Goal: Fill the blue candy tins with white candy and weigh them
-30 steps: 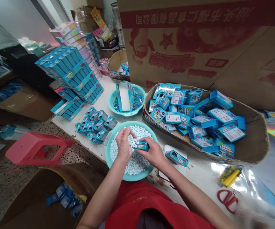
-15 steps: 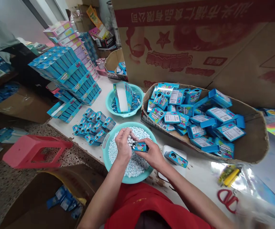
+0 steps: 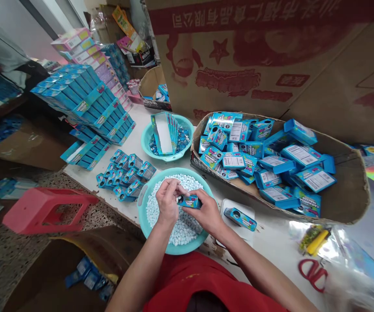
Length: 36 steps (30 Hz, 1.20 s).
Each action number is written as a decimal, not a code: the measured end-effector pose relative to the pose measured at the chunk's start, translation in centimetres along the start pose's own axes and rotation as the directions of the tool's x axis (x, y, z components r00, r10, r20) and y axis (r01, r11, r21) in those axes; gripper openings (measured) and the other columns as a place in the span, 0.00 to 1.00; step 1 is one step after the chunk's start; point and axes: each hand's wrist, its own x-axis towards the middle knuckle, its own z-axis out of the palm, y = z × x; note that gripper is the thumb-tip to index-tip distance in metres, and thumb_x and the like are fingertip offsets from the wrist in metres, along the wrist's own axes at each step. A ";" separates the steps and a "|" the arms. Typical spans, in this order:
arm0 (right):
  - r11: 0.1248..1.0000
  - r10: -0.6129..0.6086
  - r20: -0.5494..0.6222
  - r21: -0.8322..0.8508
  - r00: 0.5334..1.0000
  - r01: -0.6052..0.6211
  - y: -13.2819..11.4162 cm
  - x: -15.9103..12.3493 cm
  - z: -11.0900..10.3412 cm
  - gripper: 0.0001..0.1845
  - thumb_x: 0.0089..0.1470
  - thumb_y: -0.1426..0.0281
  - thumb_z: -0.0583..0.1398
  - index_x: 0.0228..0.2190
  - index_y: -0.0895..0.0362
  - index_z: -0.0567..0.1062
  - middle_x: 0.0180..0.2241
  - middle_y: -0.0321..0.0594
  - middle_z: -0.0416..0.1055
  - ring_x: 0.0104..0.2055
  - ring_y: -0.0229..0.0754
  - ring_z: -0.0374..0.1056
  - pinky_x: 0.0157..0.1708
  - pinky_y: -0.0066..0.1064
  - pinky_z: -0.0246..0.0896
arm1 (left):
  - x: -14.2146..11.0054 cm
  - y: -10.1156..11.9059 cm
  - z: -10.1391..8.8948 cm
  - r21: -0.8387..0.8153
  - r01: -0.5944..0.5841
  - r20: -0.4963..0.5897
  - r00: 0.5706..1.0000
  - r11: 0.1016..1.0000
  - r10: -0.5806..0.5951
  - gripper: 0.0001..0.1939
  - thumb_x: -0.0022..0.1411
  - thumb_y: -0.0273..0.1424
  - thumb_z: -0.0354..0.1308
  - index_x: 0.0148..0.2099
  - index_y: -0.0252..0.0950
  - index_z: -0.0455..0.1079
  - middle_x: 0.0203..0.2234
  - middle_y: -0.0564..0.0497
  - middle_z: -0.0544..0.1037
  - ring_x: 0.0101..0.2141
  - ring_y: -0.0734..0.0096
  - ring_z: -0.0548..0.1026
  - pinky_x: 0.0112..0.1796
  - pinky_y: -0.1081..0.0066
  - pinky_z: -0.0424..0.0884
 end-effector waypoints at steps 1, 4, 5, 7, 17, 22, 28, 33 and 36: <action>1.000 0.000 -0.001 0.010 1.000 0.000 0.0 0.0 -0.1 0.17 0.41 0.73 0.67 0.37 0.53 0.73 0.35 0.37 0.72 0.40 0.45 0.69 0.40 0.35 0.62 | 0.0 0.2 0.1 -0.019 0.000 0.014 1.000 1.000 0.001 0.11 0.55 0.38 0.59 0.30 0.35 0.68 0.16 0.54 0.71 0.19 0.72 0.71 0.30 0.69 0.70; 0.999 0.001 -0.010 0.049 1.000 -0.001 0.0 -0.5 -1.0 0.15 0.42 0.69 0.67 0.36 0.53 0.74 0.35 0.38 0.73 0.39 0.45 0.69 0.40 0.37 0.63 | 0.8 0.7 -0.4 -0.055 -0.055 -0.031 0.998 0.997 0.054 0.11 0.55 0.39 0.58 0.31 0.36 0.67 0.17 0.55 0.71 0.19 0.73 0.71 0.31 0.68 0.71; 0.998 -0.004 -0.015 0.067 1.000 0.005 0.0 -0.8 -1.5 0.15 0.42 0.67 0.67 0.36 0.53 0.74 0.35 0.38 0.73 0.39 0.45 0.69 0.40 0.37 0.64 | 1.4 0.6 -0.8 -0.047 -0.081 -0.078 0.994 0.996 0.077 0.11 0.55 0.40 0.58 0.32 0.36 0.67 0.17 0.55 0.70 0.20 0.73 0.71 0.31 0.67 0.71; 0.995 -0.016 -0.038 0.093 0.999 0.020 0.0 -1.5 -2.5 0.16 0.43 0.64 0.67 0.36 0.52 0.74 0.37 0.39 0.73 0.40 0.46 0.69 0.40 0.37 0.64 | 2.4 -0.4 -2.0 0.060 -0.112 -0.155 0.981 0.992 0.120 0.12 0.55 0.41 0.57 0.32 0.37 0.68 0.19 0.55 0.71 0.22 0.72 0.71 0.32 0.68 0.70; 0.995 -0.040 -0.218 0.085 0.975 0.060 -1.4 -3.6 -5.9 0.17 0.43 0.60 0.68 0.36 0.51 0.75 0.36 0.40 0.70 0.37 0.45 0.68 0.36 0.36 0.66 | -1.7 -9.6 -4.5 0.852 -0.521 0.523 0.852 0.049 -0.017 0.19 0.57 0.37 0.55 0.51 0.40 0.68 0.47 0.42 0.71 0.50 0.50 0.65 0.49 0.53 0.60; 0.997 -0.049 -0.161 0.055 0.986 0.059 -1.2 -2.9 -4.4 0.15 0.43 0.61 0.68 0.35 0.51 0.75 0.34 0.39 0.72 0.36 0.45 0.69 0.36 0.35 0.65 | -0.2 -9.1 -5.3 0.901 -0.423 0.415 0.905 -0.098 -0.089 0.08 0.58 0.29 0.53 0.39 0.39 0.71 0.36 0.42 0.73 0.40 0.56 0.68 0.39 0.61 0.62; 0.997 -0.030 -0.136 -0.068 0.990 0.021 0.7 -2.8 -3.2 0.14 0.45 0.63 0.67 0.36 0.52 0.74 0.35 0.39 0.71 0.39 0.46 0.69 0.39 0.36 0.64 | 2.1 -8.6 -5.6 0.752 -0.036 -0.002 0.998 0.659 0.056 0.06 0.49 0.33 0.62 0.25 0.38 0.69 0.22 0.51 0.71 0.28 0.68 0.69 0.29 0.73 0.61; 0.988 -0.038 -0.081 -0.153 0.996 0.025 1.0 -3.0 -2.4 0.15 0.46 0.65 0.66 0.38 0.52 0.73 0.36 0.40 0.71 0.40 0.47 0.69 0.39 0.37 0.64 | 1.1 -5.0 -3.8 0.096 0.277 -0.177 0.950 0.956 -0.257 0.13 0.49 0.40 0.62 0.27 0.36 0.67 0.17 0.56 0.68 0.15 0.79 0.61 0.18 0.77 0.54; 0.973 -0.044 -0.007 -0.229 0.999 0.041 0.7 -2.6 -1.1 0.15 0.46 0.69 0.66 0.38 0.52 0.72 0.37 0.41 0.71 0.41 0.48 0.69 0.39 0.37 0.64 | 0.3 -2.3 -2.6 -0.150 0.240 -0.100 0.961 0.959 -0.257 0.12 0.49 0.38 0.61 0.30 0.36 0.65 0.20 0.56 0.69 0.17 0.79 0.65 0.18 0.78 0.57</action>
